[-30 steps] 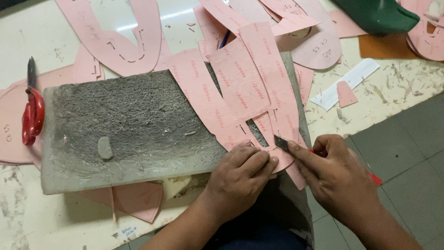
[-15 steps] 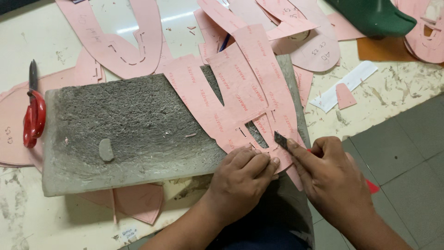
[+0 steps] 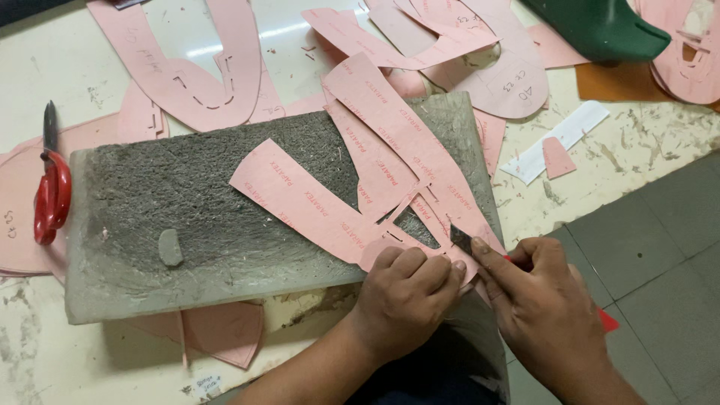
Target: The person uses a red utility knife to cut along dashed lines on pink flexible material pieces placed on a grey cutting block. They rotate the pieces to follow the marked outlines and separate the cut sections, stacking finished pieces on the table.
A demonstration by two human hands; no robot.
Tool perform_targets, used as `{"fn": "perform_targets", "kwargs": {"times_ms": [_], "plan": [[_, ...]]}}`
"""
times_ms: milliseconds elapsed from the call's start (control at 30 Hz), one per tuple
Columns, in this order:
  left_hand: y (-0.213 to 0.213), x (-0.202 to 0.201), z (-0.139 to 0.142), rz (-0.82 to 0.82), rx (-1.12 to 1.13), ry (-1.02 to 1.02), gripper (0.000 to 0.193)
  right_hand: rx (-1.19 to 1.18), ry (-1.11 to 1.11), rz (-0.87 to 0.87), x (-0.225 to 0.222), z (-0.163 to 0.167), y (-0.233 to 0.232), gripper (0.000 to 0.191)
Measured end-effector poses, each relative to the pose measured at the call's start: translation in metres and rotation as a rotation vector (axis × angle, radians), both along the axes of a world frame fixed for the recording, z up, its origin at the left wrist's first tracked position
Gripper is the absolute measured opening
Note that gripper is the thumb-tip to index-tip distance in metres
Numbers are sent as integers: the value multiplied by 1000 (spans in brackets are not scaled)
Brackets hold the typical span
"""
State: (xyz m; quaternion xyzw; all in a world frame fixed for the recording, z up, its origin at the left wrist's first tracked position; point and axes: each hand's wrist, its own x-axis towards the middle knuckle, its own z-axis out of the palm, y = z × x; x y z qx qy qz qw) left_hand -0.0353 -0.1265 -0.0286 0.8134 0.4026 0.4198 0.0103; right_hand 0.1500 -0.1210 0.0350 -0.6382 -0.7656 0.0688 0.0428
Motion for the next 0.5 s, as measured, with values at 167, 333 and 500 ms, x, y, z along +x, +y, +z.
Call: {"fn": "perform_targets", "kwargs": {"times_ms": [167, 333, 500], "plan": [[8, 2, -7, -10, 19, -16, 12, -2, 57, 17, 11, -8, 11, 37], [15, 5, -8, -27, 7, -45, 15, 52, 99, 118, 26, -16, 25, 37], [20, 4, -7, -85, 20, -67, 14, 109, 94, 204, 35, -20, 41, 30]]}}
